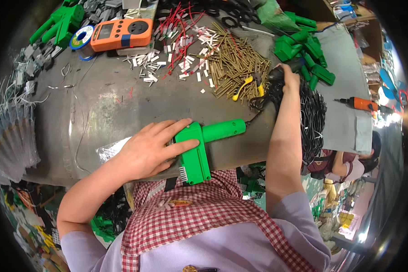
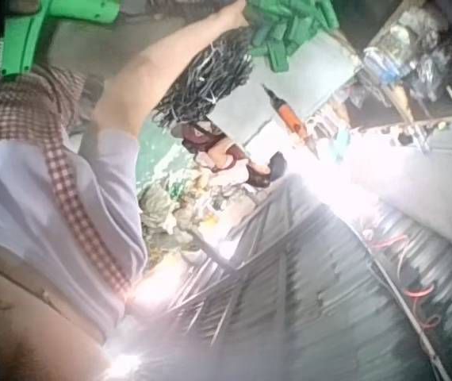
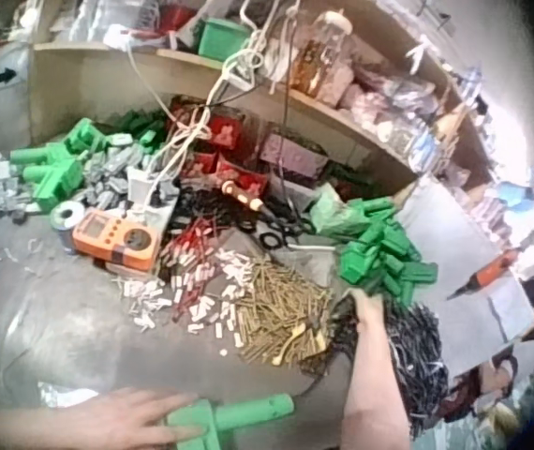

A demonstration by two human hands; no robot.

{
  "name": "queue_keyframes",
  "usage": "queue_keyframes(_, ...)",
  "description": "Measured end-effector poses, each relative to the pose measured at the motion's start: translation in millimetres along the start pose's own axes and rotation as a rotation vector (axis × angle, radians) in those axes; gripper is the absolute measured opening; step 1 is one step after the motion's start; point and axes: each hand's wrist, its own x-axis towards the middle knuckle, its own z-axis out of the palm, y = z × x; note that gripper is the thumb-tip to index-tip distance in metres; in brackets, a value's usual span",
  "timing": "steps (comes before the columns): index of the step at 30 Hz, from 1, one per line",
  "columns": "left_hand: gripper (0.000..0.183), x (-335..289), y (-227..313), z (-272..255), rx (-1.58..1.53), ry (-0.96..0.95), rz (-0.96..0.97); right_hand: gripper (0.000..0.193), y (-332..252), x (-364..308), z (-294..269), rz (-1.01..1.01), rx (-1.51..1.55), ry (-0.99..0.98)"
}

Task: Assembling the internal components, wiring, and housing of a green electronic device using a soldering iron and electric screwdriver.

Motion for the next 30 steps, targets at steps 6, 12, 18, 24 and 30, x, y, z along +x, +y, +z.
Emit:
queue_keyframes(6,0.076,2,0,8,-0.050,0.008,0.047,0.047,-58,-87,-46,-0.091,1.057,-0.322)
queue_keyframes(12,0.075,14,8,19,-0.101,-0.079,0.128,0.059,-140,-189,-26,-0.274,1.069,-0.719)
queue_keyframes(18,0.064,16,10,22,-0.076,-0.013,0.121,0.082,-158,-267,4,-0.552,0.884,-0.885)
queue_keyframes(24,0.058,14,10,22,-0.119,0.051,0.116,0.097,-150,-280,6,-0.572,0.822,-0.920)
queue_keyframes(30,0.058,13,10,23,-0.116,-0.013,0.104,0.091,-150,-284,1,-0.538,0.670,-0.950)
